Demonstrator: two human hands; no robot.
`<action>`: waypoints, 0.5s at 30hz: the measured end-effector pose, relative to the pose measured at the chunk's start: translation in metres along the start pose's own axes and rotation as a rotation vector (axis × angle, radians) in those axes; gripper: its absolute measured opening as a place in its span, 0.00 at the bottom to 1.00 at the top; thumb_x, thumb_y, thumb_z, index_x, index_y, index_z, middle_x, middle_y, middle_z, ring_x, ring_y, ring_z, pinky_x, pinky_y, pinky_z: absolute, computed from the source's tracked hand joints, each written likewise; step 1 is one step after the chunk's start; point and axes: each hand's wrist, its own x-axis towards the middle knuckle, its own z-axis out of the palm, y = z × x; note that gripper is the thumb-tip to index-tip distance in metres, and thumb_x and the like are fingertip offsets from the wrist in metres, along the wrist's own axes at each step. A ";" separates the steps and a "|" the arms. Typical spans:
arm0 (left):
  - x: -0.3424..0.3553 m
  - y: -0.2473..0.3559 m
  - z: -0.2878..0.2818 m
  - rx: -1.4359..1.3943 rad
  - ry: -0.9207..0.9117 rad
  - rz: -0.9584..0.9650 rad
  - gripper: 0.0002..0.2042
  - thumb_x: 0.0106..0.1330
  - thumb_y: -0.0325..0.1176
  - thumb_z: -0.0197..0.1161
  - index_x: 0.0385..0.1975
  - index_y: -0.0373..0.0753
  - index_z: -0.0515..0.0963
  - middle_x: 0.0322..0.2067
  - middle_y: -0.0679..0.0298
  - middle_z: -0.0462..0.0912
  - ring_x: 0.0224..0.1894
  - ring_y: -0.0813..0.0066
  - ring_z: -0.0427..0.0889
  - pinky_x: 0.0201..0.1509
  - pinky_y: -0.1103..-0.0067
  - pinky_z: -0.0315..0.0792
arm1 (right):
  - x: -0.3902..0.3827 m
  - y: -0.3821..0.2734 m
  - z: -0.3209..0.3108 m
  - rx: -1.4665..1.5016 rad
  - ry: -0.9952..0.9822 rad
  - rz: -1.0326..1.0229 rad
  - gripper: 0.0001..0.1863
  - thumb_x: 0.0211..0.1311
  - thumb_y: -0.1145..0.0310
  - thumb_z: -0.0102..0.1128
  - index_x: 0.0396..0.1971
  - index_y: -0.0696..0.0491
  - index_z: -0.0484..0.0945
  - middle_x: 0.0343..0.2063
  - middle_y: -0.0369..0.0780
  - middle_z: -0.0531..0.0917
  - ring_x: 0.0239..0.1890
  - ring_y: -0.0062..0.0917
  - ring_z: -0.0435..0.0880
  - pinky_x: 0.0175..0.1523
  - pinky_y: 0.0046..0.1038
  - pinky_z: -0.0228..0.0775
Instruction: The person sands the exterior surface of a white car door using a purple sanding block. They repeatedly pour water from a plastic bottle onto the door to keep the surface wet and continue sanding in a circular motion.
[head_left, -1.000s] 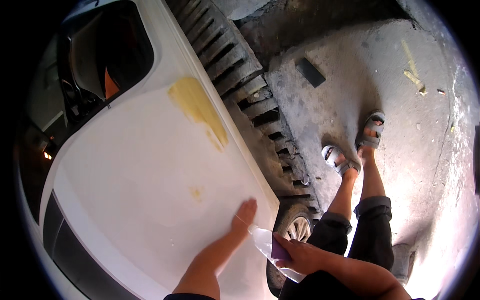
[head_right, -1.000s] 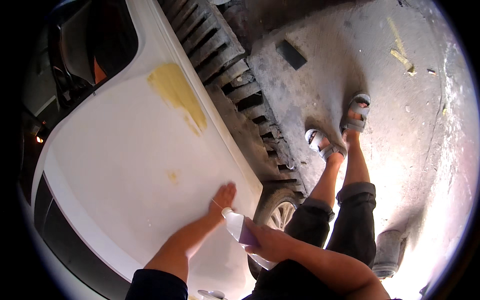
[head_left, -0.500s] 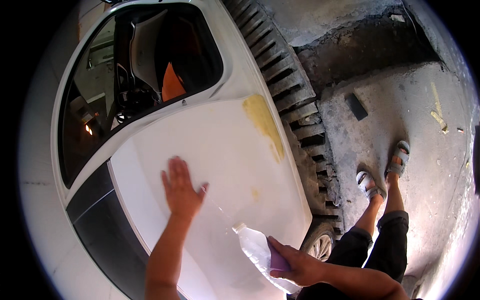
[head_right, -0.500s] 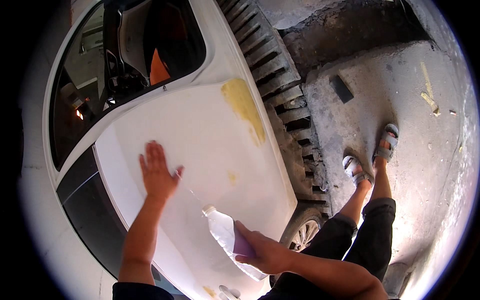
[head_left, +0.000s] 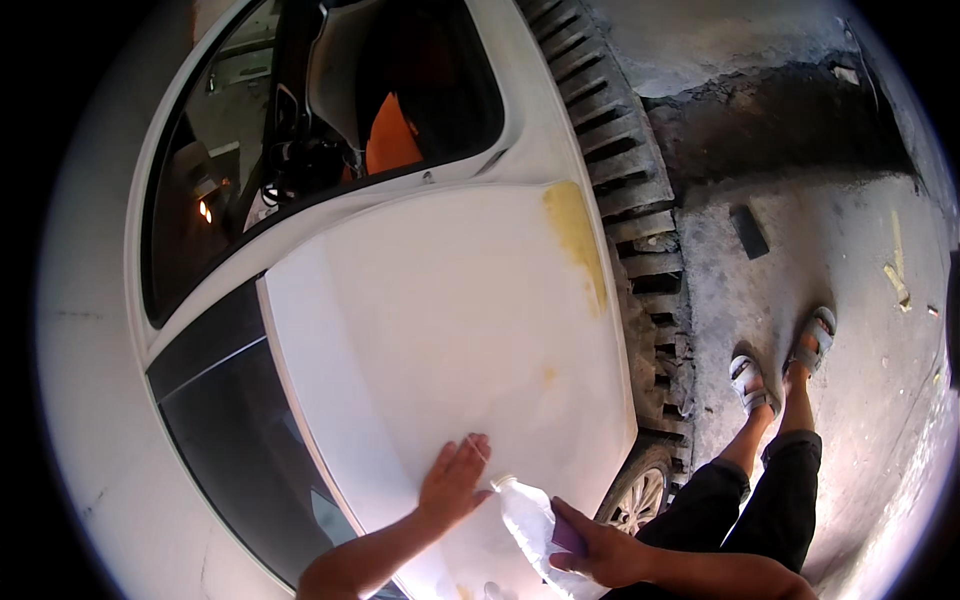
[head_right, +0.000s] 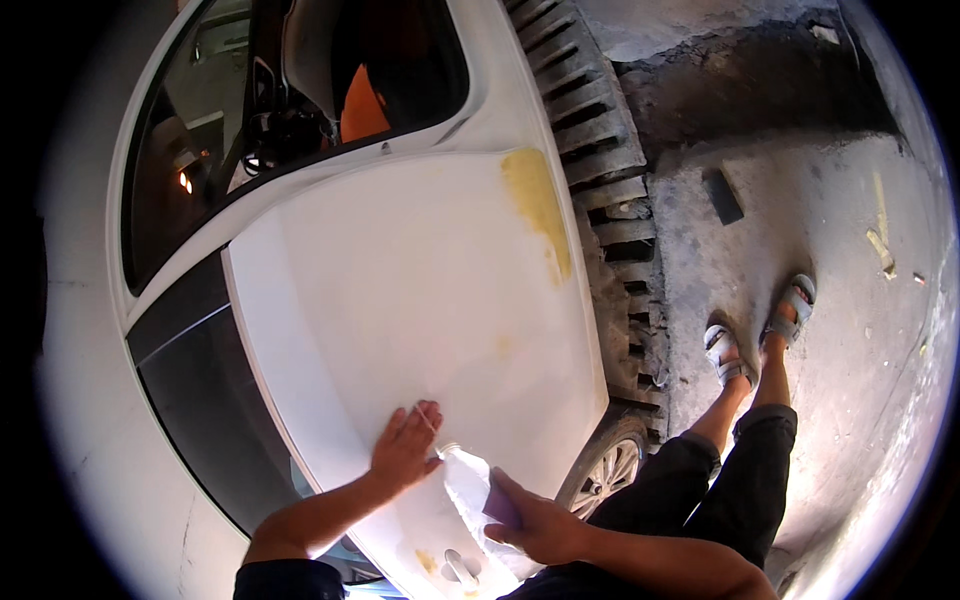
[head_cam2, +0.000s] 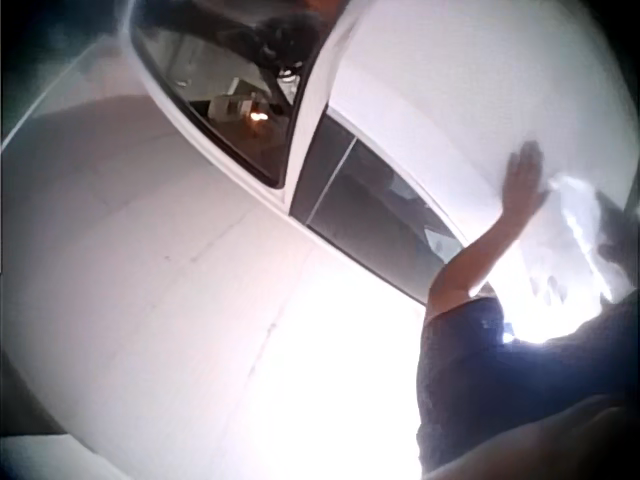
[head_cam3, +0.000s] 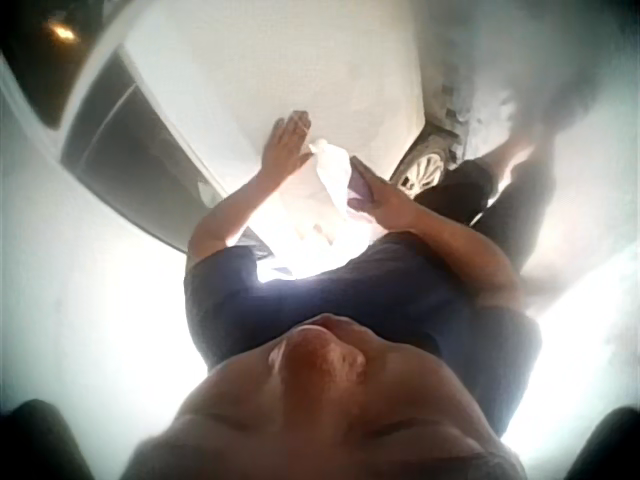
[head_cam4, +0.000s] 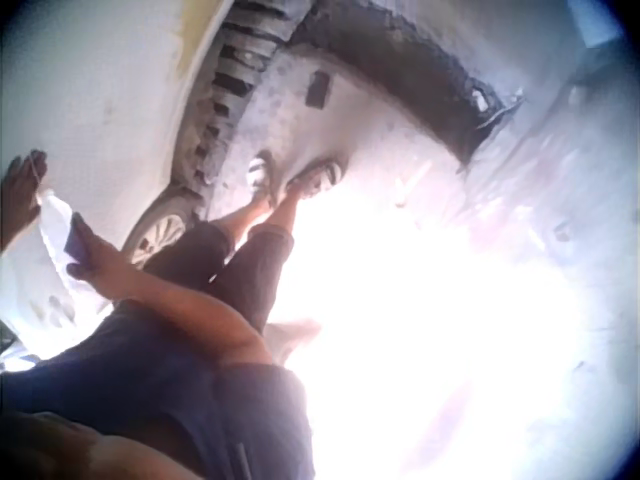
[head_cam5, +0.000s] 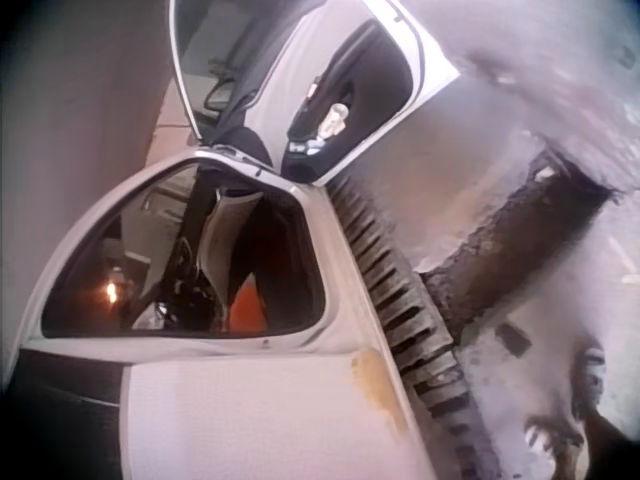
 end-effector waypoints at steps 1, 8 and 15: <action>-0.005 -0.016 -0.006 -0.069 -0.022 -0.058 0.44 0.57 0.57 0.60 0.69 0.35 0.55 0.69 0.57 0.58 0.73 0.65 0.53 0.75 0.67 0.43 | 0.001 -0.008 0.004 0.022 -0.029 0.018 0.47 0.66 0.50 0.57 0.71 0.58 0.41 0.58 0.60 0.70 0.61 0.47 0.72 0.63 0.37 0.62; 0.094 -0.155 -0.093 0.132 0.250 -0.579 0.44 0.65 0.60 0.49 0.70 0.30 0.49 0.73 0.50 0.44 0.76 0.57 0.39 0.77 0.63 0.35 | 0.019 -0.048 0.014 0.068 0.034 -0.097 0.47 0.66 0.52 0.58 0.72 0.55 0.38 0.58 0.58 0.70 0.60 0.44 0.72 0.63 0.35 0.62; 0.089 -0.107 -0.069 0.118 0.125 -0.417 0.42 0.67 0.61 0.46 0.70 0.31 0.49 0.73 0.51 0.44 0.76 0.56 0.39 0.77 0.63 0.35 | 0.017 -0.020 0.040 0.187 0.034 -0.013 0.47 0.67 0.52 0.57 0.72 0.57 0.38 0.62 0.56 0.66 0.65 0.40 0.67 0.67 0.32 0.57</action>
